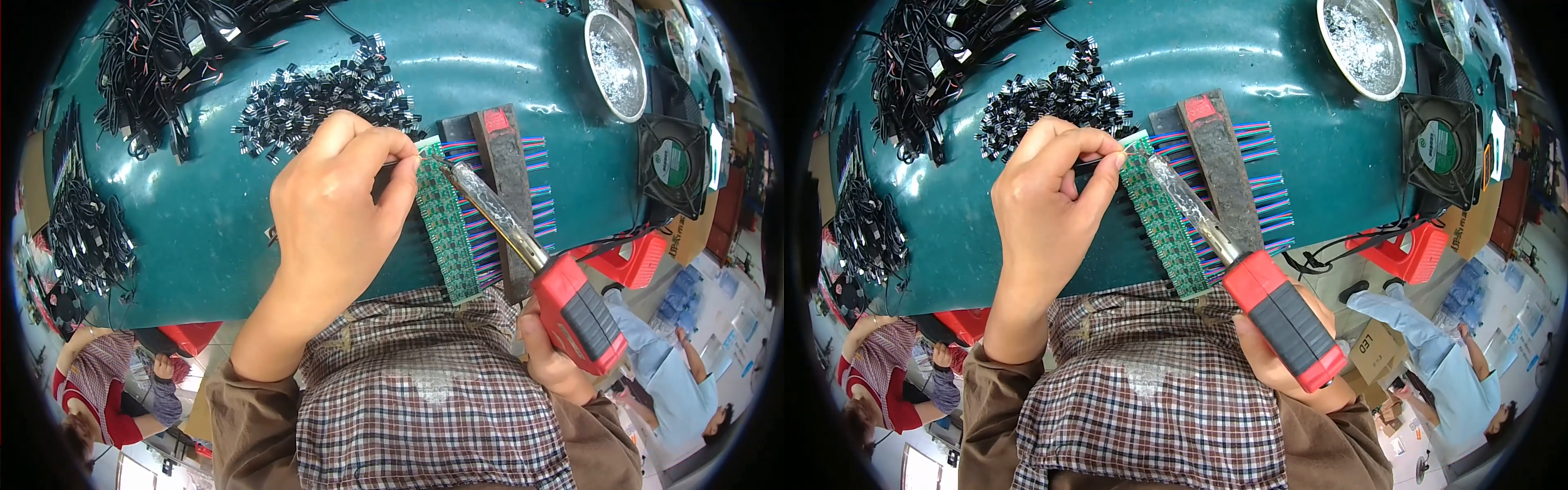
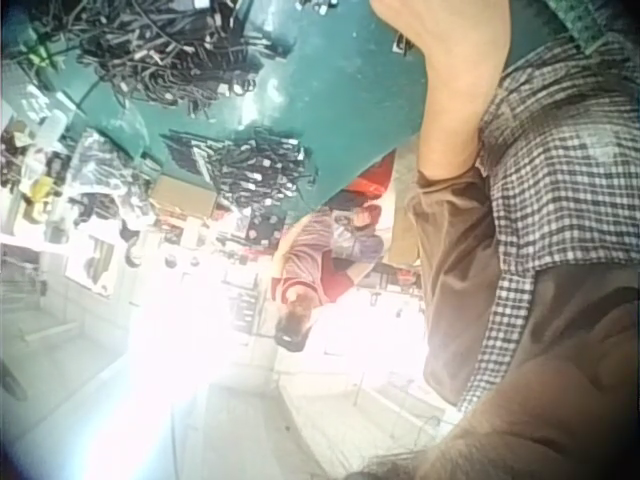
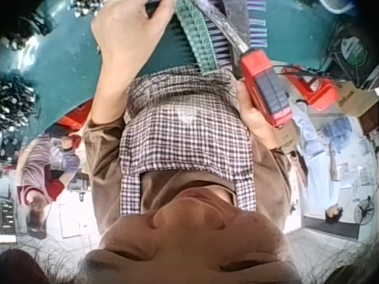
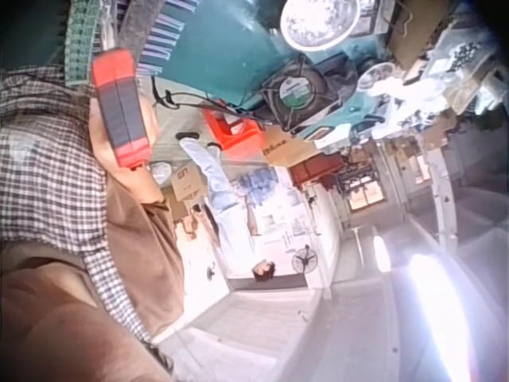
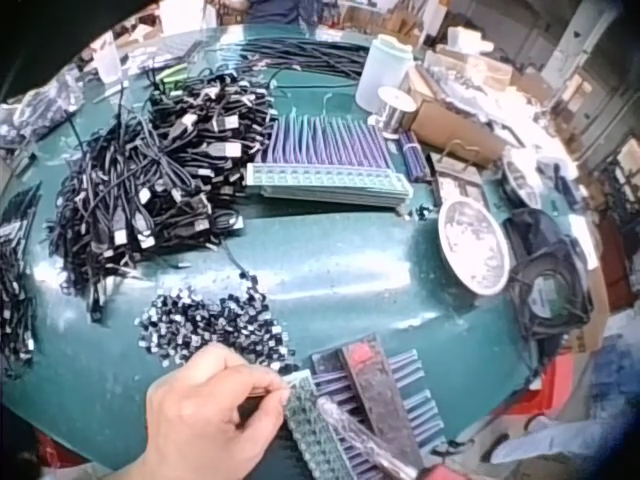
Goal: The person solders wires onto a light-emitting diode (LED) circuit board using a soldering gun and tin solder.
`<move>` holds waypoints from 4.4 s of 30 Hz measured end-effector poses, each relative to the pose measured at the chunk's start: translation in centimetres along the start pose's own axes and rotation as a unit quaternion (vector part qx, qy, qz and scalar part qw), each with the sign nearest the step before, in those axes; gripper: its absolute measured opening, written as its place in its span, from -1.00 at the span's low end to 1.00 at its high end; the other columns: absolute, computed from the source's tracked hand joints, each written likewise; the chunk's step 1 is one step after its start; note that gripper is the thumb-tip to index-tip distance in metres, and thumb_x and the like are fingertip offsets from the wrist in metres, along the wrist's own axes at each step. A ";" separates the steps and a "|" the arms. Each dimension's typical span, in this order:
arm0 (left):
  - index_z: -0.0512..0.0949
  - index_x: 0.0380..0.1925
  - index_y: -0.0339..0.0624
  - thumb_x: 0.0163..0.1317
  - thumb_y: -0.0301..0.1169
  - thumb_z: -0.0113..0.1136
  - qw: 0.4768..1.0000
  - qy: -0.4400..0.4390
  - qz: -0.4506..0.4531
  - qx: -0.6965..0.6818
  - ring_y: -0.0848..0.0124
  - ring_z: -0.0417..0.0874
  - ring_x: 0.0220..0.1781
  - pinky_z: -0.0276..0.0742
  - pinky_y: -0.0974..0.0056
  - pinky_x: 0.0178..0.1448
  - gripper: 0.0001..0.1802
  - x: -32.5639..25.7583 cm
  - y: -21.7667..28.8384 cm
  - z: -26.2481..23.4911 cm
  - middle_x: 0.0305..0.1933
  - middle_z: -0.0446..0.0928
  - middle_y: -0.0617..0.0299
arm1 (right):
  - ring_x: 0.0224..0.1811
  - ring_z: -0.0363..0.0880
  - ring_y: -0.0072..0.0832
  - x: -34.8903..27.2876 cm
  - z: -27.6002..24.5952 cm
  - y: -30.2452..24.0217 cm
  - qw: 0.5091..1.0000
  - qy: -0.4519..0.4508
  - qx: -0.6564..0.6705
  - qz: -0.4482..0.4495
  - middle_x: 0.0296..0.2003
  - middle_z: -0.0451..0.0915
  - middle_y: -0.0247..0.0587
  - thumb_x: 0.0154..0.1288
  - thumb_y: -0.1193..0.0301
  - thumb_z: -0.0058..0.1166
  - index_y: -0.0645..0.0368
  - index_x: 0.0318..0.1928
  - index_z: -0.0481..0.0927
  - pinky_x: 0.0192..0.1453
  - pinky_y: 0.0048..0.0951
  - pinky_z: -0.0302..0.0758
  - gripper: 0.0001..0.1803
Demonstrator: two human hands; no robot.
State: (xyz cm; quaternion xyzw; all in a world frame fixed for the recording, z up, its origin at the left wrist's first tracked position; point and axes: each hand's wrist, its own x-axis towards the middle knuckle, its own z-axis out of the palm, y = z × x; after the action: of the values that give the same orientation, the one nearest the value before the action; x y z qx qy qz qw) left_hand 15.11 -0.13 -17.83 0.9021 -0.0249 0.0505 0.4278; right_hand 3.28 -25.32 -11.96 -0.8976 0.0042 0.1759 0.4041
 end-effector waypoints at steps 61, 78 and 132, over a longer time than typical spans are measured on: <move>0.62 -0.21 -0.13 0.16 -0.46 0.33 0.976 0.196 0.045 0.088 0.16 0.63 -0.14 0.54 0.13 -0.07 -0.81 0.0 -2.5 -7.4 -0.19 0.60 0.14 | -0.76 0.15 -0.70 1.6 0.1 0.7 0.880 0.319 0.344 -0.070 -0.66 0.29 -0.43 0.40 0.47 0.08 0.27 -0.06 0.41 -0.62 -0.60 0.25 -0.80; 0.55 -0.40 -0.17 0.20 -0.36 0.33 0.948 0.267 -0.126 0.118 0.19 0.67 -0.37 0.54 0.12 -0.24 -0.85 4.0 -8.5 -10.8 -0.42 0.64 0.18 | -0.77 0.13 -0.72 0.3 -0.2 0.6 0.874 0.309 0.365 -0.085 -0.64 0.31 -0.44 0.40 0.47 0.08 0.28 -0.05 0.41 -0.64 -0.60 0.25 -0.79; 0.67 -0.35 -0.22 0.06 -0.58 0.43 0.982 -0.101 0.074 -0.142 0.52 0.51 -0.60 0.35 0.42 -0.57 -0.85 -8.2 8.8 -2.7 -0.37 0.61 0.22 | -0.21 0.57 -0.63 0.6 1.9 -4.1 0.908 0.129 0.387 -0.092 -0.20 0.50 -0.31 0.35 0.71 0.08 0.39 0.32 0.25 -0.11 -0.54 0.54 -0.45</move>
State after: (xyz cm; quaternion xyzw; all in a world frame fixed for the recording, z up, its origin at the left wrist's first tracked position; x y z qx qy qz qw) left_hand 6.04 -3.57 -10.27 0.8281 -0.1417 -0.0129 0.5422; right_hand 3.87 -21.11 -10.35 -0.6821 0.0419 0.0052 0.7300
